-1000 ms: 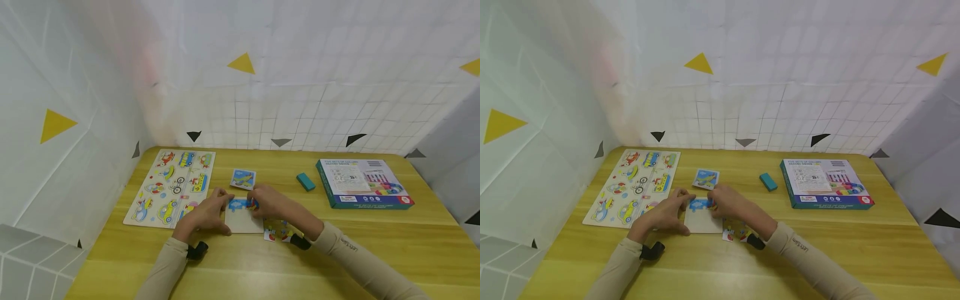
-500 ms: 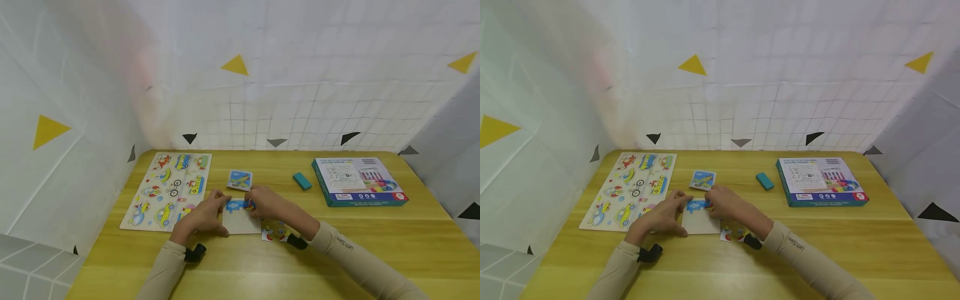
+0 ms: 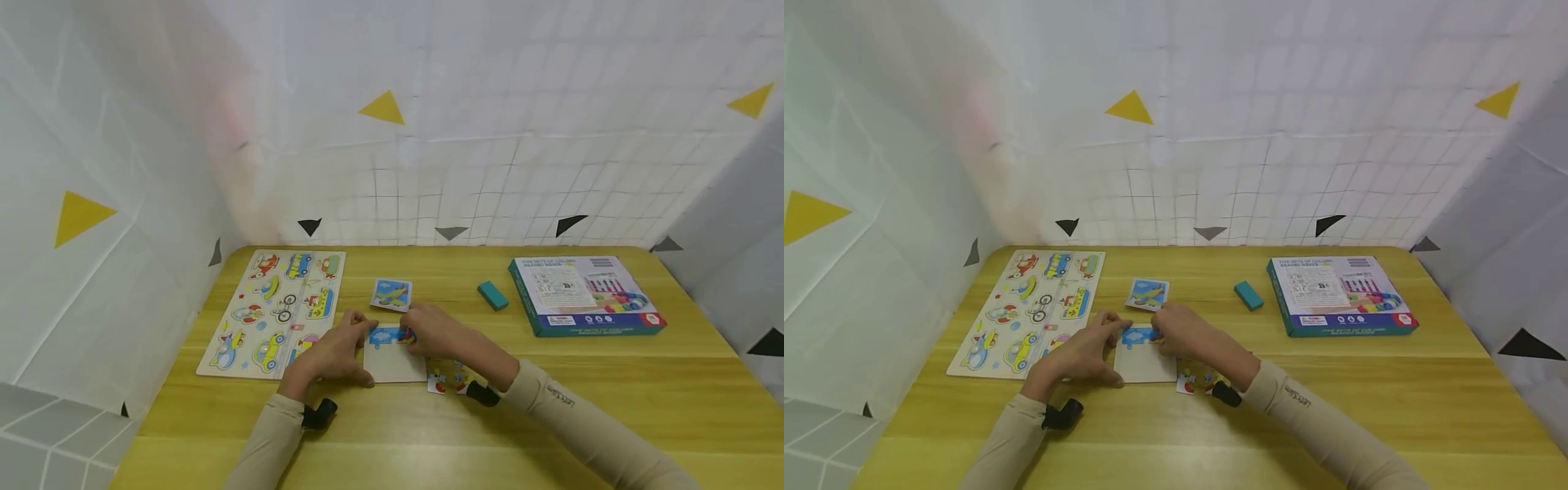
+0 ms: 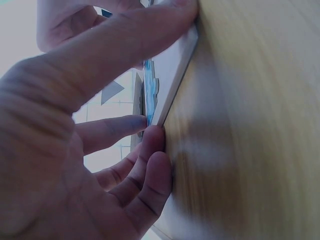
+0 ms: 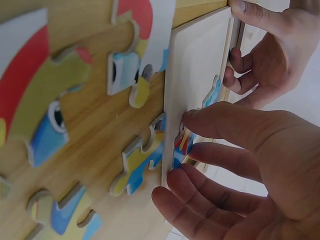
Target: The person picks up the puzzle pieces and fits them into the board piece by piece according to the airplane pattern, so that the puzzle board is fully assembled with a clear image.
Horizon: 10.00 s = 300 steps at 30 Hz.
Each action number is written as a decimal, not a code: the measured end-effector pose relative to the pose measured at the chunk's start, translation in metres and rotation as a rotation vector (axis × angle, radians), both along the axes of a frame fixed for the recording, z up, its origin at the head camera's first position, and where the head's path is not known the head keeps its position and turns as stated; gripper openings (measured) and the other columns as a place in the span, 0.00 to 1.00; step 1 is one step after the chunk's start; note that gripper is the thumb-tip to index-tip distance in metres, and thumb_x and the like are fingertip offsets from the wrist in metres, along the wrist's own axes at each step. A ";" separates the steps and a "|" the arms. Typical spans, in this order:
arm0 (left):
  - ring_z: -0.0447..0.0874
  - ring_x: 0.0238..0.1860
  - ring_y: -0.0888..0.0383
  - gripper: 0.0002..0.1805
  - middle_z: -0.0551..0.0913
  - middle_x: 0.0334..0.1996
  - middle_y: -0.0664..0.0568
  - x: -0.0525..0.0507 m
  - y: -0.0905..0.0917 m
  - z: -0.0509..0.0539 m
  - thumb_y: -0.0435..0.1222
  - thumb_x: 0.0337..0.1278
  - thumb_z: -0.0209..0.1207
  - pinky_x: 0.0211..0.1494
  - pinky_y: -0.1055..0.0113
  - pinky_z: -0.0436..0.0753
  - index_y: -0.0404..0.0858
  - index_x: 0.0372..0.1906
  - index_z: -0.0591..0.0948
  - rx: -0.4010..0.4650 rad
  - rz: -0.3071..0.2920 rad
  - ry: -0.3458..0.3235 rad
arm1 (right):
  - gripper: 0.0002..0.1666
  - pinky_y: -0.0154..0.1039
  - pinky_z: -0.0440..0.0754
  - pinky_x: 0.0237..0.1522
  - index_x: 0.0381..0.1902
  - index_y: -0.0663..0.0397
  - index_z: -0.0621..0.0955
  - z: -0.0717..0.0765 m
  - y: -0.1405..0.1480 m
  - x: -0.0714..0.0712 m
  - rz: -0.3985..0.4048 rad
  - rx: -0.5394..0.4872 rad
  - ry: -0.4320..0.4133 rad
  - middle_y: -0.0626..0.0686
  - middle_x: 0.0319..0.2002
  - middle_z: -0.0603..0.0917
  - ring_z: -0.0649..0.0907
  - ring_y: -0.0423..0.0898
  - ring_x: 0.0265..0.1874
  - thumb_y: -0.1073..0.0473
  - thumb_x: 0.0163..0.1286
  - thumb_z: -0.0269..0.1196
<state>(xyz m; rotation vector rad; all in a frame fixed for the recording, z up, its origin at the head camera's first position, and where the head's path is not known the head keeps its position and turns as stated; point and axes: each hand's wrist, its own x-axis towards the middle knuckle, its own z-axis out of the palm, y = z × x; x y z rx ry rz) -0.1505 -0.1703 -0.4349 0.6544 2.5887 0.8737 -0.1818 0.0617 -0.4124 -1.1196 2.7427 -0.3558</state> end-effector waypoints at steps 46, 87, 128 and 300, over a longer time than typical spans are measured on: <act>0.70 0.42 0.56 0.56 0.61 0.56 0.51 -0.003 0.006 0.002 0.44 0.34 0.82 0.42 0.61 0.72 0.39 0.74 0.67 0.013 0.007 -0.013 | 0.16 0.40 0.80 0.38 0.54 0.61 0.84 0.005 0.022 -0.001 -0.048 -0.095 -0.040 0.55 0.45 0.82 0.82 0.47 0.38 0.62 0.71 0.64; 0.70 0.46 0.54 0.57 0.61 0.59 0.51 0.001 -0.003 -0.002 0.43 0.32 0.83 0.46 0.59 0.73 0.43 0.74 0.67 0.017 0.031 -0.039 | 0.22 0.39 0.75 0.36 0.50 0.56 0.86 -0.001 0.070 0.028 -0.083 -0.082 0.004 0.51 0.40 0.83 0.76 0.42 0.33 0.55 0.57 0.75; 0.69 0.45 0.53 0.57 0.61 0.58 0.52 0.002 -0.002 -0.002 0.43 0.33 0.82 0.44 0.59 0.72 0.43 0.74 0.67 0.027 0.014 -0.030 | 0.20 0.36 0.75 0.32 0.45 0.53 0.86 -0.003 0.055 0.025 -0.072 -0.088 -0.078 0.49 0.37 0.78 0.73 0.42 0.31 0.61 0.52 0.73; 0.70 0.46 0.52 0.57 0.61 0.61 0.49 0.002 -0.002 0.001 0.44 0.32 0.83 0.48 0.58 0.74 0.42 0.74 0.67 0.023 0.007 -0.026 | 0.12 0.33 0.77 0.36 0.44 0.54 0.88 -0.011 -0.035 0.022 0.116 -0.065 0.010 0.50 0.39 0.82 0.78 0.40 0.34 0.61 0.63 0.72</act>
